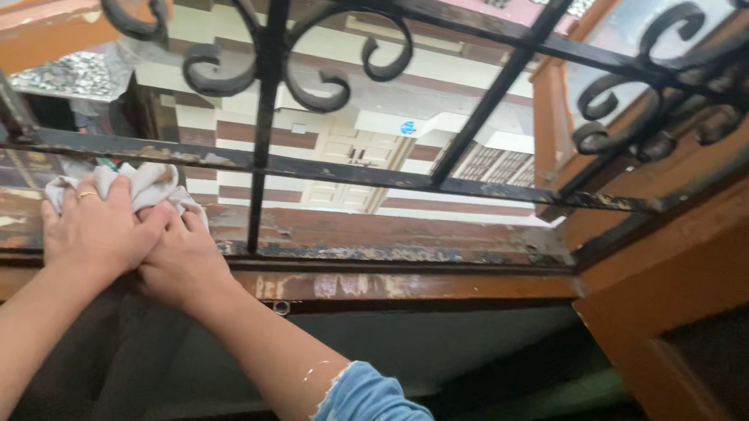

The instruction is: The person cleans the window frames, metal grilles, and glass panes with a cloth.

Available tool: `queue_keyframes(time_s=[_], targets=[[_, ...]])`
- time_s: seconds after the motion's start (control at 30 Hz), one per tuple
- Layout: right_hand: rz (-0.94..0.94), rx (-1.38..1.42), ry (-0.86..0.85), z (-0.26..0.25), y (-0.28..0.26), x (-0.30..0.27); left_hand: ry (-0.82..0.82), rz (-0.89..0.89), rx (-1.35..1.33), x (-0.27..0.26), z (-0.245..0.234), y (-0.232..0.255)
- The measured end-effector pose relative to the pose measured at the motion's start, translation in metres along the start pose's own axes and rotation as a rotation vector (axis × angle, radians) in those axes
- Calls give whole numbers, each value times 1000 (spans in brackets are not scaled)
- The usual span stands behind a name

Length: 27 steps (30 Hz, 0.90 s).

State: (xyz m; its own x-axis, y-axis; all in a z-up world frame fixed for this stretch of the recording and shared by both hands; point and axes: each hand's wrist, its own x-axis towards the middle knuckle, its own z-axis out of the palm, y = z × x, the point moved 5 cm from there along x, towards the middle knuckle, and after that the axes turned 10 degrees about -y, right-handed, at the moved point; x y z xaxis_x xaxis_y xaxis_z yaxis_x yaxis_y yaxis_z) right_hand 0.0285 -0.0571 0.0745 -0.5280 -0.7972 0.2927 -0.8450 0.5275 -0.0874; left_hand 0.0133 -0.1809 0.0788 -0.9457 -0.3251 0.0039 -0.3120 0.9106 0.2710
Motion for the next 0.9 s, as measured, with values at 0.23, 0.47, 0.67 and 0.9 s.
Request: queue_keyframes(time_s=[0.23, 0.47, 0.67, 0.9], targets=[[12, -107, 5, -24, 22, -42, 56, 195, -80, -11, 17, 48], [-91, -125, 65, -37, -7, -23, 90, 149, -56, -19, 13, 7], [-202, -128, 106, -6, -66, 36, 339, 73, 12, -51, -27, -77], [-401, -127, -77, 40, -160, 119, 413, -238, 171, -79, -60, -203]])
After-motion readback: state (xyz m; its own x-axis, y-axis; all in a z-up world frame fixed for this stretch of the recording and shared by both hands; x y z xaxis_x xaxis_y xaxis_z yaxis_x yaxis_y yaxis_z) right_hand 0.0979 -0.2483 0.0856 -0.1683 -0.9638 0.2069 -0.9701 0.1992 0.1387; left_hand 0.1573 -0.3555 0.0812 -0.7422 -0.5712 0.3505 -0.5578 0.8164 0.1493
